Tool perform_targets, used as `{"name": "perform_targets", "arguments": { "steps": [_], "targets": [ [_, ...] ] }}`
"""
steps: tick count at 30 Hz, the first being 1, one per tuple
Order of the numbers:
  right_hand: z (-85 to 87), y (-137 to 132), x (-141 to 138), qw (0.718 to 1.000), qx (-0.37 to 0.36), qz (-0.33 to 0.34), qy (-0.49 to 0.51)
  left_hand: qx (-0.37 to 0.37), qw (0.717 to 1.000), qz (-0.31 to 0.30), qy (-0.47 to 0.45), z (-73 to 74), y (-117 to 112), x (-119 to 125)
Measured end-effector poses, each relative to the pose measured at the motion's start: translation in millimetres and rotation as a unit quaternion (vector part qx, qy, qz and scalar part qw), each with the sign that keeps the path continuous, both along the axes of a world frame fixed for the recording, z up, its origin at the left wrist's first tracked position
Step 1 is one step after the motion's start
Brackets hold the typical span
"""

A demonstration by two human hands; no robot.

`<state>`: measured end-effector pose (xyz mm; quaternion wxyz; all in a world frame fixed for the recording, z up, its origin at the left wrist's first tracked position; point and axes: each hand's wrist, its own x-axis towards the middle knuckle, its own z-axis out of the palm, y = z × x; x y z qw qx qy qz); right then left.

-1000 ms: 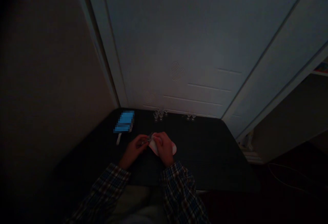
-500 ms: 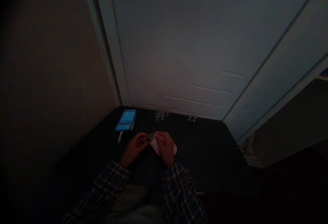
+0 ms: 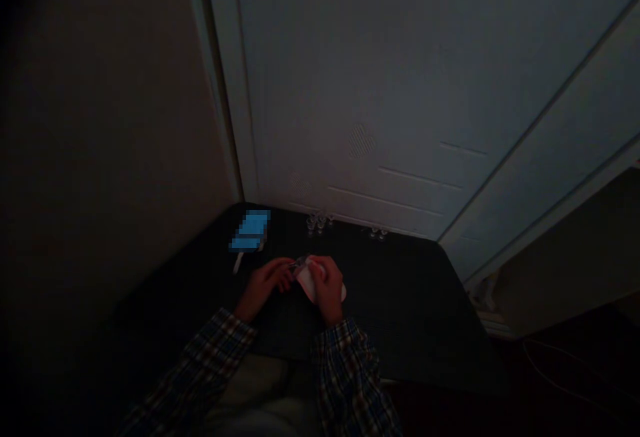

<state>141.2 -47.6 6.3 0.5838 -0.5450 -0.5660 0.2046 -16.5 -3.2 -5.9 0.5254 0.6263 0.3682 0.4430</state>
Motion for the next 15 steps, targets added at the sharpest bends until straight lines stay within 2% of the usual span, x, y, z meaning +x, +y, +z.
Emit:
{"name": "perform_targets", "arguments": {
  "steps": [8, 15],
  "targets": [
    [0.8, 0.6, -0.4, 1.000, 0.003, -0.002, 0.008, 0.015, 1.000, 0.013, 0.007, 5.9, -2.4, -0.2],
    [0.6, -0.6, -1.0, 1.000, -0.008, 0.006, 0.017, 0.024, 0.999, 0.036, 0.008, 4.7, -1.2, 0.4]
  ]
}}
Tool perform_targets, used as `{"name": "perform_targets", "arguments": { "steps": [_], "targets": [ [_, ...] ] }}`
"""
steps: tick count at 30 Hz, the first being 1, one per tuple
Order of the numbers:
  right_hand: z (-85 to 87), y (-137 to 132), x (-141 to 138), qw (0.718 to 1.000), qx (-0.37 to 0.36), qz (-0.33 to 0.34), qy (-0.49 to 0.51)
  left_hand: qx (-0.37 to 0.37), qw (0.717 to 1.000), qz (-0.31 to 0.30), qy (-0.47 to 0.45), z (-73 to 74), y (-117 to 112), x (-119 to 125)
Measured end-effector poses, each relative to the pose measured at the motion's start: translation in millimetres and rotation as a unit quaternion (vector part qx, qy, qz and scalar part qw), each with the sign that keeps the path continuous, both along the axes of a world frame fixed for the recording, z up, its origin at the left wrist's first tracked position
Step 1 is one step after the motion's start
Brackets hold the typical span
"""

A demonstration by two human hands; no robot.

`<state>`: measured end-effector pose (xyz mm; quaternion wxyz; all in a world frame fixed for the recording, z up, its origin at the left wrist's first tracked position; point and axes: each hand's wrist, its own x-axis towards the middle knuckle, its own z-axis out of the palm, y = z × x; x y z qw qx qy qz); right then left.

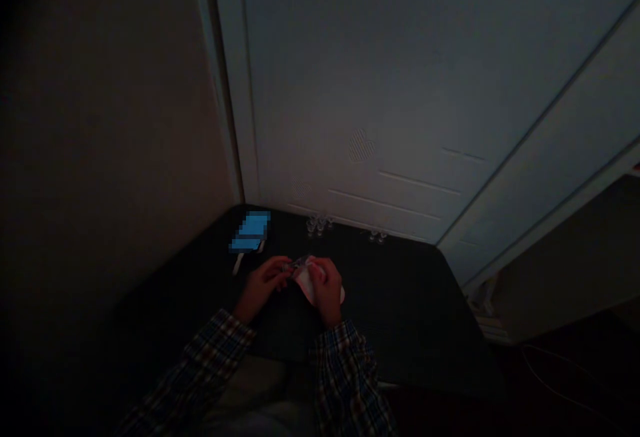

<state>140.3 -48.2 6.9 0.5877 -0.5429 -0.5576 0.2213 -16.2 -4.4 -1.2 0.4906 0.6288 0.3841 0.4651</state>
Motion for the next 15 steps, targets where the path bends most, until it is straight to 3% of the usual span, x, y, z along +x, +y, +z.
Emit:
{"name": "perform_targets", "arguments": {
  "steps": [6, 15],
  "targets": [
    [-5.5, 5.5, 0.8, 0.999, 0.002, 0.017, 0.047, 0.001, 1.000, 0.002, 0.001, -3.7, 1.2, -0.4],
    [-7.4, 4.0, 2.3, 1.000, -0.019, 0.005, 0.020, -0.006, 1.000, -0.002, 0.000, 1.1, -2.0, -0.4]
  ]
}}
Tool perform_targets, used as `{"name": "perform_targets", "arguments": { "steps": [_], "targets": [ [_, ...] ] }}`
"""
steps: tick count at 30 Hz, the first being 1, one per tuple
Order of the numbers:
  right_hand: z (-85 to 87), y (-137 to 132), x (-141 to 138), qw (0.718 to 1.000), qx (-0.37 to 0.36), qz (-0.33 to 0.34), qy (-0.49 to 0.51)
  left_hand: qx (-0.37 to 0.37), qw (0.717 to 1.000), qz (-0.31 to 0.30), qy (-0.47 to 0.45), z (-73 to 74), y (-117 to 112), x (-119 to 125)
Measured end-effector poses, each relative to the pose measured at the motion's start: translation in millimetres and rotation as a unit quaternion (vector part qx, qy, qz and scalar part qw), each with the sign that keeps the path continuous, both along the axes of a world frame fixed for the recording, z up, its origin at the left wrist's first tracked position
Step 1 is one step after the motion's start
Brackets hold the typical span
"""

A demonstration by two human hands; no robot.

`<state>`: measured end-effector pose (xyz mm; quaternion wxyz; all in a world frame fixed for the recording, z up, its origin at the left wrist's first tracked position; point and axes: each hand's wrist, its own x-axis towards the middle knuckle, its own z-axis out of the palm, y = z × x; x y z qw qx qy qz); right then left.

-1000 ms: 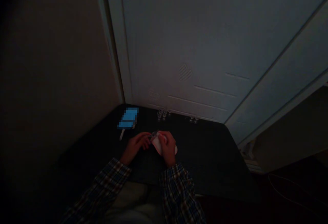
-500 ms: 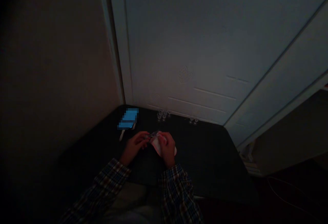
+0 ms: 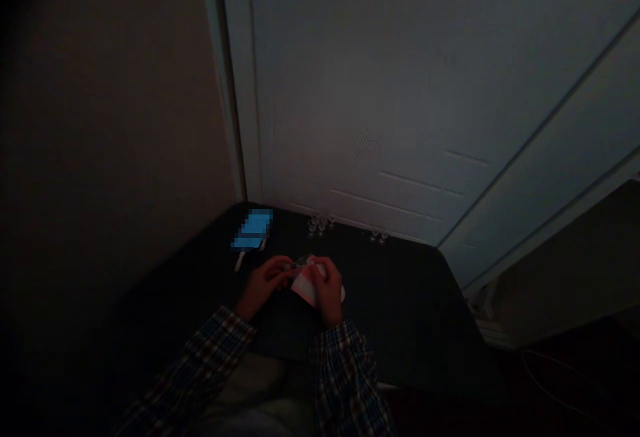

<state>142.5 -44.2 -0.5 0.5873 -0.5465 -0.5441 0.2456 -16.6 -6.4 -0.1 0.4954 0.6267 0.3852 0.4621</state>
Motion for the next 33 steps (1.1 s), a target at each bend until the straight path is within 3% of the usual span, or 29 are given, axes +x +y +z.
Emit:
{"name": "perform_targets", "arguments": {
  "steps": [17, 25, 33],
  "targets": [
    [6.8, -3.5, -1.9, 1.000, 0.007, -0.004, -0.028, 0.026, 0.999, 0.006, 0.026, -5.7, 4.3, -1.7],
    [4.7, -3.6, -2.6, 1.000, 0.001, 0.010, -0.015, 0.018, 1.000, -0.007, 0.018, -1.2, 1.2, -1.9],
    [6.2, -4.5, -2.1, 1.000, -0.009, 0.005, -0.021, -0.007, 1.000, -0.011, 0.006, -9.2, 5.9, -0.6]
  ]
}}
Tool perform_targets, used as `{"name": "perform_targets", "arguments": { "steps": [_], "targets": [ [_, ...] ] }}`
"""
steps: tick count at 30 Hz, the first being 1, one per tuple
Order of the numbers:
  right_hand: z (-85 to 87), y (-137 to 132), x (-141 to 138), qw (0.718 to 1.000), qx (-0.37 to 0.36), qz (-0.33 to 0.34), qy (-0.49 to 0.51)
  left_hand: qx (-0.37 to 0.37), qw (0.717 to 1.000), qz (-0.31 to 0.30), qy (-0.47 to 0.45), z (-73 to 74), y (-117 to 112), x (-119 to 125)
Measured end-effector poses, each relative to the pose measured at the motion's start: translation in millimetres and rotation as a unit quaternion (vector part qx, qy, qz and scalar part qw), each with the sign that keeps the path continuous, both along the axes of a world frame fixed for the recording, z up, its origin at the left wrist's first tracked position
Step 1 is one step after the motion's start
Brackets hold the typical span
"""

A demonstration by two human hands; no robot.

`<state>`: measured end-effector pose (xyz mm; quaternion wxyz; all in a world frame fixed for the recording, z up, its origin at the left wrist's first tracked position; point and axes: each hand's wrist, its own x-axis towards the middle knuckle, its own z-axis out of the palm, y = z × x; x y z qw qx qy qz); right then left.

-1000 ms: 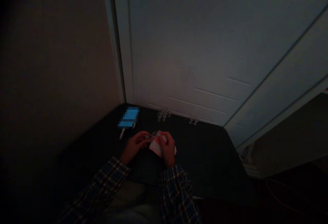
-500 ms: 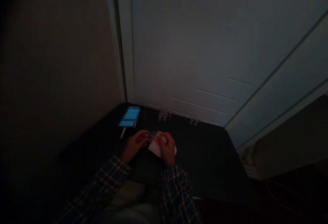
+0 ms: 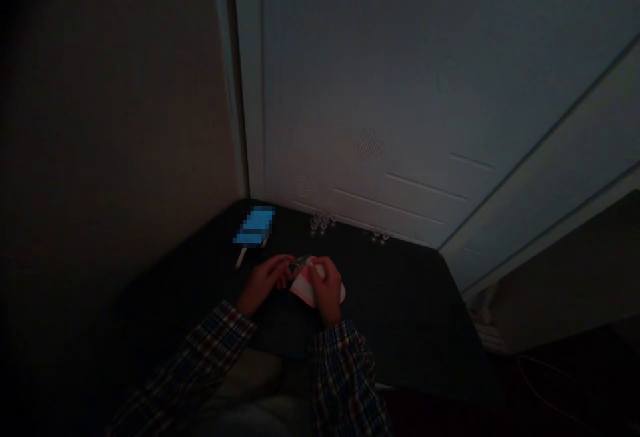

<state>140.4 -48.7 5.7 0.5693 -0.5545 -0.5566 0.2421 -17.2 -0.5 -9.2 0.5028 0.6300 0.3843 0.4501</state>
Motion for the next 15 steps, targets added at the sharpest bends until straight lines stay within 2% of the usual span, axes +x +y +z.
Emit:
{"name": "perform_targets", "arguments": {
  "steps": [6, 15],
  "targets": [
    [-0.4, 0.2, 0.2, 1.000, 0.010, -0.008, 0.001, 0.014, 1.000, -0.021, 0.004, -1.2, 0.1, 0.4],
    [0.4, 0.2, 0.0, 1.000, 0.019, -0.008, -0.007, 0.019, 0.999, -0.020, 0.019, 1.8, -1.5, 0.1]
  ]
}}
